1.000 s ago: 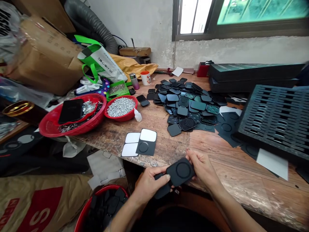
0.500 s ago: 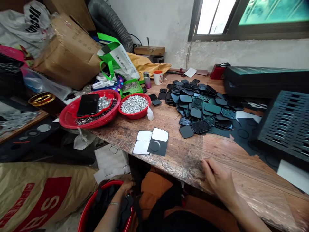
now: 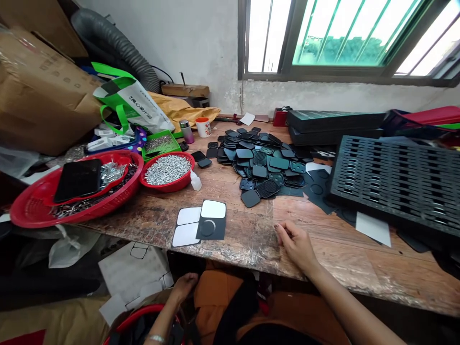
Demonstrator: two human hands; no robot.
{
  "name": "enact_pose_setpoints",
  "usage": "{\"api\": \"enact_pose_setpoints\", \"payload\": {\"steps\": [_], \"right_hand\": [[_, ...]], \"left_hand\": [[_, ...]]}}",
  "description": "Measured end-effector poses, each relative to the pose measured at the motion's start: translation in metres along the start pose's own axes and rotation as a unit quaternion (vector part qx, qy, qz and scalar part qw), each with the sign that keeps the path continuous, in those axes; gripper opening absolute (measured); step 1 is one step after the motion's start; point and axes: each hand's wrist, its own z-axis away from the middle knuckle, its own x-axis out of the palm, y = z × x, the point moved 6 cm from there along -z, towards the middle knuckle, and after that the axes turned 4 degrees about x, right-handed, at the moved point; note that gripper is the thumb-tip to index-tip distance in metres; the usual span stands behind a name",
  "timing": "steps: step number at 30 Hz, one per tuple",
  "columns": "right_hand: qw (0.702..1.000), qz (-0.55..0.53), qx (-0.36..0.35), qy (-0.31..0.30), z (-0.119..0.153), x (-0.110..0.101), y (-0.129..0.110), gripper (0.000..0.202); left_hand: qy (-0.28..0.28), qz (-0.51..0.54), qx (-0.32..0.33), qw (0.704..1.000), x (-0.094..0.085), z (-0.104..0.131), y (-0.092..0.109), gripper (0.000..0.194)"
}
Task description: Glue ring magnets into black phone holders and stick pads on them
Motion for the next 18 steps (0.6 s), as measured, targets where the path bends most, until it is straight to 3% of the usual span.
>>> {"api": "enact_pose_setpoints", "payload": {"steps": [5,10,12,15,18], "right_hand": [[1.0,-0.012,0.002,-0.003,-0.003,0.0,-0.001,0.037],[1.0,-0.016,-0.003,-0.012,-0.004,0.001,-0.001,0.037],[1.0,-0.013,-0.007,-0.011,-0.005,0.002,0.0,0.037],[1.0,-0.007,-0.017,-0.011,-0.005,0.003,0.002,0.038],[0.999,-0.003,-0.03,-0.014,-0.003,0.005,0.002,0.038]], "left_hand": [[-0.023,-0.09,0.038,0.995,-0.014,0.018,0.027,0.024],[-0.011,-0.152,0.107,0.982,-0.026,0.053,0.074,0.022],[-0.045,-0.162,0.127,0.978,-0.021,0.075,0.098,0.027],[-0.159,-0.159,0.185,0.957,-0.001,0.115,0.144,0.03],[-0.163,-0.168,0.254,0.938,0.008,0.142,0.195,0.026]]}}
